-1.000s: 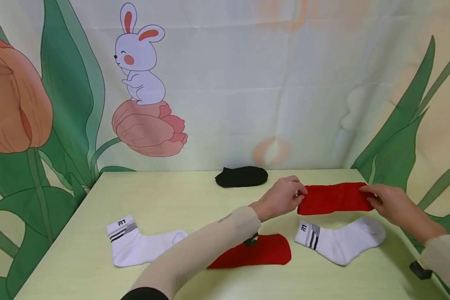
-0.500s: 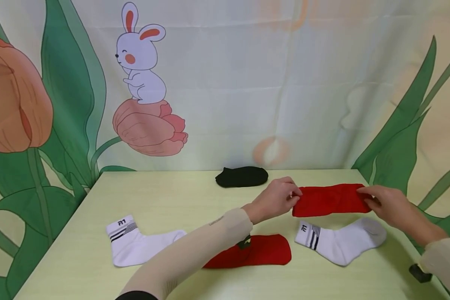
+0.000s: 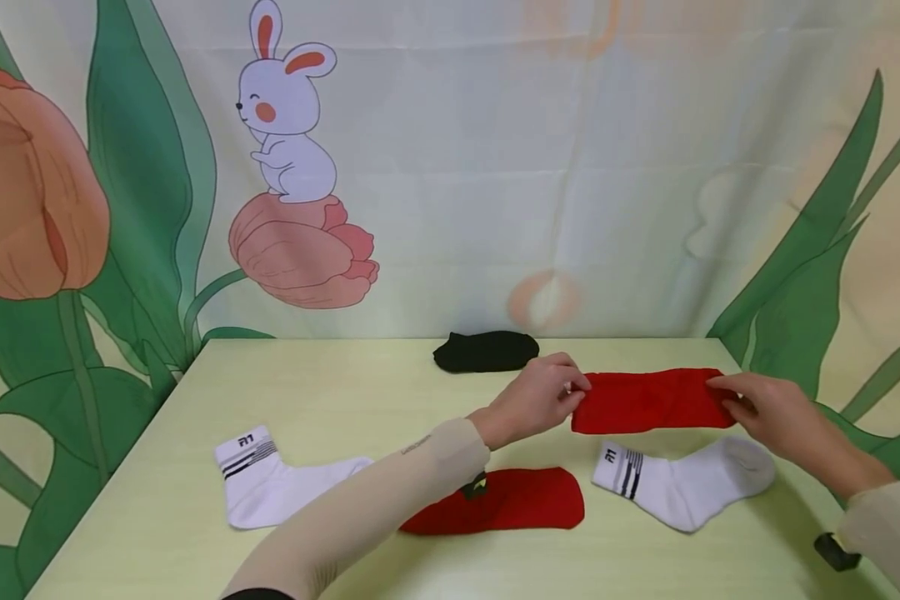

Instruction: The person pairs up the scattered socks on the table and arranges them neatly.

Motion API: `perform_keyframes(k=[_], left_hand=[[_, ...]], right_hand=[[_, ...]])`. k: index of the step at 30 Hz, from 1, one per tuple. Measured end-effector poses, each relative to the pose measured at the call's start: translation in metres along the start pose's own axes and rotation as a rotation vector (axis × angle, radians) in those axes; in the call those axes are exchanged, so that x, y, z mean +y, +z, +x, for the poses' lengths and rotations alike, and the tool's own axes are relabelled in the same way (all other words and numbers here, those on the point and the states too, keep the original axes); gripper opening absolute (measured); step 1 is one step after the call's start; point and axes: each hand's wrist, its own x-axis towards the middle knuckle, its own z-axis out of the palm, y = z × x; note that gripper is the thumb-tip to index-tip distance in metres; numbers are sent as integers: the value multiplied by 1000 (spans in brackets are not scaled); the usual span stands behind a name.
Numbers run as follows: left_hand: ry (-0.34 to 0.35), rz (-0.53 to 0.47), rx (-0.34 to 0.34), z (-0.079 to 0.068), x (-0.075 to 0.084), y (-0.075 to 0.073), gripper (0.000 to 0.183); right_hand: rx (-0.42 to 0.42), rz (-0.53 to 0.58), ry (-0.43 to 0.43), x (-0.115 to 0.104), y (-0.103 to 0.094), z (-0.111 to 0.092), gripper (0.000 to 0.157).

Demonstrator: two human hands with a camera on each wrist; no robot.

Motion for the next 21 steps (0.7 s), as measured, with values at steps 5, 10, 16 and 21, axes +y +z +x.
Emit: perform_keyframes(k=[5, 10, 16, 21], left_hand=[[-16, -10, -5, -4, -2, -4, 14], [-38, -41, -4, -8, -5, -5, 14], [-79, -68, -18, -16, -8, -6, 16], [-88, -62, -16, -21, -9, -9, 15]], right_hand=[[-13, 10, 5, -2, 1, 2, 38], [-8, 22, -10, -4, 4, 4, 39], [-28, 44, -16, -5, 10, 5, 40], [-38, 48, -22, -7, 13, 7, 40]])
